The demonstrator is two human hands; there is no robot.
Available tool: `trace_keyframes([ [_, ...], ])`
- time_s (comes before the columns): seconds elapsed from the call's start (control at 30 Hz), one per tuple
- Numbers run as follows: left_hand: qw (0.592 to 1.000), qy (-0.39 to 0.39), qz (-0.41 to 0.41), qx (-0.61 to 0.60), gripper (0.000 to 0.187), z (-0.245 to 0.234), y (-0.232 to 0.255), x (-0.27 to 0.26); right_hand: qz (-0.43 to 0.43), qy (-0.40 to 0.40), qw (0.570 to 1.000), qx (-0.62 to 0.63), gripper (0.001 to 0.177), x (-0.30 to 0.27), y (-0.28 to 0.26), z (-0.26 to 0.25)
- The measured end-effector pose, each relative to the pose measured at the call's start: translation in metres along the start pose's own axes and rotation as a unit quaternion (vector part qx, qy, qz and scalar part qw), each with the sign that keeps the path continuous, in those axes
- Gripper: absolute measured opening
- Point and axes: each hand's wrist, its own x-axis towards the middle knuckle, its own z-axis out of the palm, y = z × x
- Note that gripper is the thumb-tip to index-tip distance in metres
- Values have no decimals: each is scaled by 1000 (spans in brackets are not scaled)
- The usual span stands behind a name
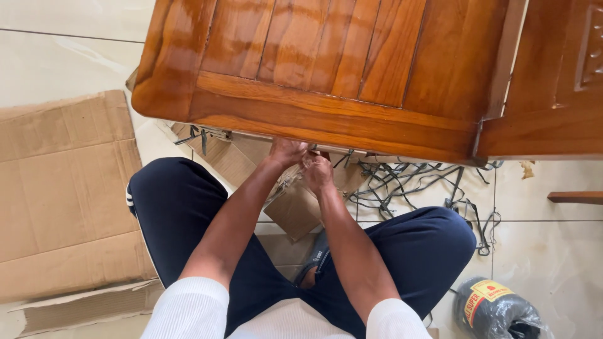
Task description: Use plastic ties to secure cardboard padding onto the rails and legs of a wooden chair.
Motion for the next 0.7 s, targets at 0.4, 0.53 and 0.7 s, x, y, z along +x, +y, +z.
trace_keyframes([
  [0.4, 998, 39, 51, 11, 31, 30, -27, 6, -21, -13, 996, -87, 26, -13, -8, 26],
  [0.53, 998, 11, 29, 51, 33, 25, -19, 5, 2, -30, 1000, 8, 35, 1, -7, 5],
  [0.7, 998, -24, 7, 49, 35, 29, -23, 6, 35, -73, 997, -5, 32, 0, -12, 9],
])
